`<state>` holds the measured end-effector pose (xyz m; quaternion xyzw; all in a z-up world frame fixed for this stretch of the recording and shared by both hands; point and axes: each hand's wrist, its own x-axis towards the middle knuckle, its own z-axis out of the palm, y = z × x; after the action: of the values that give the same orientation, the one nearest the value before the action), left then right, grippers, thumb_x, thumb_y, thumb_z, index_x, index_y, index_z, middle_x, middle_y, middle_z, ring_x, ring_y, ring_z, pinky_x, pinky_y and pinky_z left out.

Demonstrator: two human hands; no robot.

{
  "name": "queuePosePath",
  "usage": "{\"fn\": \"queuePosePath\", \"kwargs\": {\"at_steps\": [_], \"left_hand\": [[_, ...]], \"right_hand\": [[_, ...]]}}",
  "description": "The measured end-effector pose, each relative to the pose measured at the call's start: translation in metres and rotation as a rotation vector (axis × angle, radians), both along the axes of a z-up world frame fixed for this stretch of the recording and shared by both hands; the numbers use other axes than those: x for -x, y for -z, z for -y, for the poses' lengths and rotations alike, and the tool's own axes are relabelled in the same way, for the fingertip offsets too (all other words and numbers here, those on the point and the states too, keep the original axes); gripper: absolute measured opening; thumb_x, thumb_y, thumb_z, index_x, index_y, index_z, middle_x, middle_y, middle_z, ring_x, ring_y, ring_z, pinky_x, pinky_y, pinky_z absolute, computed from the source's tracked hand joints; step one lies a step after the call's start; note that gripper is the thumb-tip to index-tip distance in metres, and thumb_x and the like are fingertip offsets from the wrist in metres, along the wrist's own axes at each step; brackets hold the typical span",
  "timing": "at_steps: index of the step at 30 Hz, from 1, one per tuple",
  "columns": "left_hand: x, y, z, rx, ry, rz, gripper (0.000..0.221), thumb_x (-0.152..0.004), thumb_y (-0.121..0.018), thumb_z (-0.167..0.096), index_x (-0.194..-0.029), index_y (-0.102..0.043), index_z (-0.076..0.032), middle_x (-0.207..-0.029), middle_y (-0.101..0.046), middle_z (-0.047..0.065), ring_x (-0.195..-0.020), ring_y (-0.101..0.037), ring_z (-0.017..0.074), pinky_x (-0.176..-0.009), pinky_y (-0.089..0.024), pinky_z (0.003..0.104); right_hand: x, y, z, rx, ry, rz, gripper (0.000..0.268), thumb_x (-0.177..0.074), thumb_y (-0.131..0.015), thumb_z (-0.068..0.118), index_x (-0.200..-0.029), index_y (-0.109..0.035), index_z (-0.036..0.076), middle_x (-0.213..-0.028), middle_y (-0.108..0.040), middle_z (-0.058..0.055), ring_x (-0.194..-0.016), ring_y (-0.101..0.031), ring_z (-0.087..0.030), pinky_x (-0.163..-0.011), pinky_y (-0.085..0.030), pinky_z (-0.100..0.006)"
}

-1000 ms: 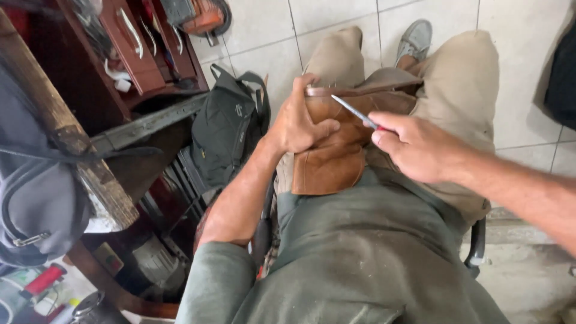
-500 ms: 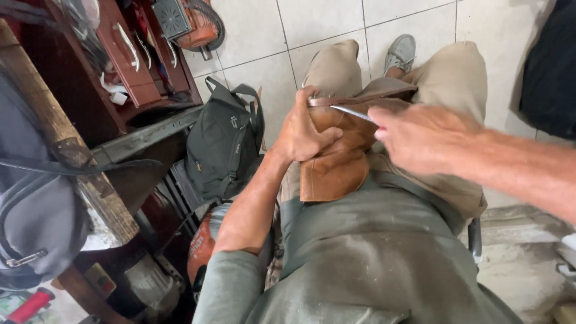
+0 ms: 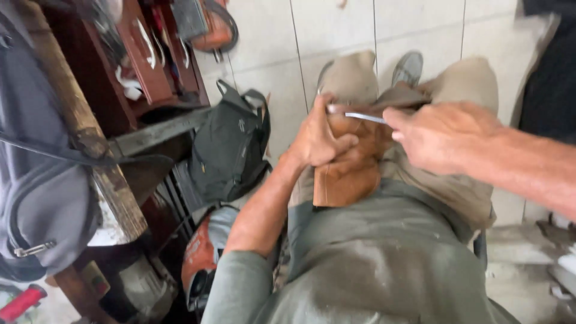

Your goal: Using a flathead screwdriver to pry and remove the outer sole from a leather boot.

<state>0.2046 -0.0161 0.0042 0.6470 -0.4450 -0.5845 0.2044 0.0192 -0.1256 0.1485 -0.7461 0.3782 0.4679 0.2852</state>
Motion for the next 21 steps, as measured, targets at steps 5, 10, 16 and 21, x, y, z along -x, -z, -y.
{"fn": "queuePosePath", "kwargs": {"at_steps": [5, 10, 16, 21], "left_hand": [[0.005, 0.008, -0.007, 0.024, -0.006, 0.018, 0.093, -0.073, -0.088, -0.036, -0.143, -0.032, -0.016, -0.131, -0.055, 0.031, -0.123, -0.058, 0.0574, -0.104, -0.050, 0.065], [0.010, 0.000, -0.001, 0.093, 0.082, 0.025, 0.088, -0.075, -0.077, -0.033, -0.143, -0.029, -0.005, -0.135, -0.055, 0.022, -0.116, -0.060, 0.0339, -0.093, -0.051, 0.041], [0.009, -0.006, 0.004, 0.077, 0.018, 0.055, 0.089, -0.076, -0.072, -0.033, -0.147, -0.029, -0.001, -0.138, -0.053, 0.027, -0.120, -0.060, 0.0383, -0.094, -0.051, 0.044], [0.009, 0.038, -0.012, 0.320, -0.021, 0.020, 0.072, -0.066, -0.068, -0.025, -0.129, -0.039, -0.009, -0.102, -0.063, 0.010, -0.087, -0.065, 0.0280, -0.080, -0.052, 0.043]], "right_hand": [[0.006, 0.029, -0.036, -0.232, 0.716, 0.111, 0.024, -0.102, -0.049, 0.032, -0.101, -0.065, 0.013, -0.075, -0.068, -0.025, -0.064, -0.067, -0.040, -0.049, -0.056, -0.046], [-0.021, -0.013, -0.002, -0.192, 0.333, -0.149, 0.031, -0.111, -0.034, 0.038, -0.103, -0.051, 0.013, -0.089, -0.070, -0.019, -0.076, -0.064, -0.035, -0.067, -0.042, -0.047], [-0.009, 0.016, -0.027, -0.182, 0.383, 0.004, 0.028, -0.107, -0.034, 0.037, -0.106, -0.054, 0.016, -0.106, -0.071, -0.011, -0.097, -0.069, -0.028, -0.082, -0.049, -0.048], [-0.017, 0.014, -0.013, -0.103, 0.188, -0.089, 0.032, -0.107, -0.037, 0.042, -0.106, -0.055, 0.016, -0.100, -0.076, -0.019, -0.091, -0.074, -0.039, -0.080, -0.049, -0.050]]}}
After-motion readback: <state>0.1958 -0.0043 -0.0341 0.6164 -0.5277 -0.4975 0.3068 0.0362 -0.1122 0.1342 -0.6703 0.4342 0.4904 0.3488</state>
